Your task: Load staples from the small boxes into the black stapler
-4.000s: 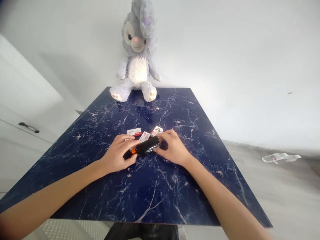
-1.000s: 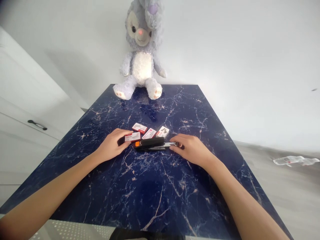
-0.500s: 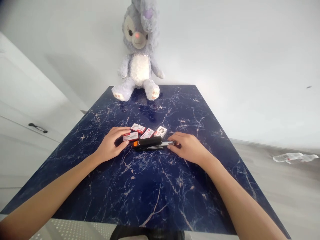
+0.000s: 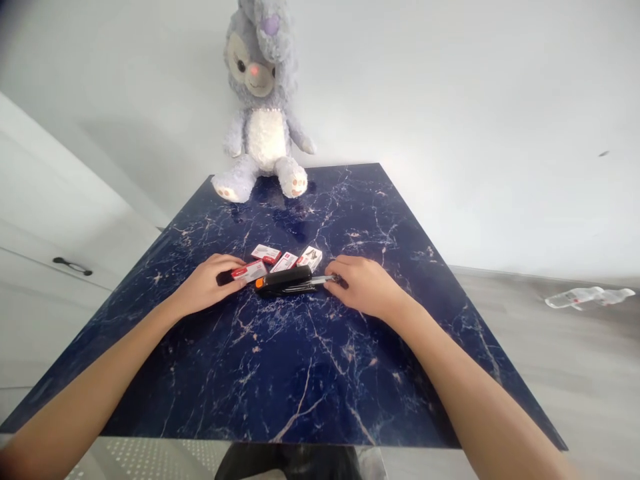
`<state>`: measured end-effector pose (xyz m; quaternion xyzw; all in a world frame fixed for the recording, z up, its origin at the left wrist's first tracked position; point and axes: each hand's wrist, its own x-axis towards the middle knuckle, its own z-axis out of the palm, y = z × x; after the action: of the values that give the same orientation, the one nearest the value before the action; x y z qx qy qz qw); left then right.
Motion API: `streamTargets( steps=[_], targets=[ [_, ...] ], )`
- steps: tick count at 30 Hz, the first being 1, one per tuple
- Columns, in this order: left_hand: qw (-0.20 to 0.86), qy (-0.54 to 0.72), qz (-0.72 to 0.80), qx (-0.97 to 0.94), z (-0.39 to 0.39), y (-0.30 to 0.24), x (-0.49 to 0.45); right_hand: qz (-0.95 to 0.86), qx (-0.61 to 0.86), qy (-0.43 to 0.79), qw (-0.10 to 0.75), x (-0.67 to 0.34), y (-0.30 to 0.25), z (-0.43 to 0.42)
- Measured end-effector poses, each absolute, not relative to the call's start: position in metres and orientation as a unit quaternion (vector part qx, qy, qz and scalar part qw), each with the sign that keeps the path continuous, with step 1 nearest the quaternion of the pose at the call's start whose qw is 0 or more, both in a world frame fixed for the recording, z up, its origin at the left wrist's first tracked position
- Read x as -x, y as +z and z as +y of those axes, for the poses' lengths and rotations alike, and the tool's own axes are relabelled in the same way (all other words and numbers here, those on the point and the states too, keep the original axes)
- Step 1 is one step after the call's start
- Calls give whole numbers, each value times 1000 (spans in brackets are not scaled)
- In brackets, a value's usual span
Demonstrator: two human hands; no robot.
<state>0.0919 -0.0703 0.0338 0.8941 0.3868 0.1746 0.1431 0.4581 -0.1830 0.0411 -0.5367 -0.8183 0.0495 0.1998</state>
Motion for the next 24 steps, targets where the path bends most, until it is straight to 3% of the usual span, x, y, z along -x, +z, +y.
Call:
streamTargets(
  steps=[8,19,24],
  targets=[
    [356,381,408,-749,-118,49,-115,-800,464,-7,379,-430,50,-199],
    [698,283,311,-580,-146,38,-136,-814,430,38,389,-396,30,-205],
    [712,260,330,-563,-143,33,-134,-830,425,73,355,-401,30,-204]
  ],
)
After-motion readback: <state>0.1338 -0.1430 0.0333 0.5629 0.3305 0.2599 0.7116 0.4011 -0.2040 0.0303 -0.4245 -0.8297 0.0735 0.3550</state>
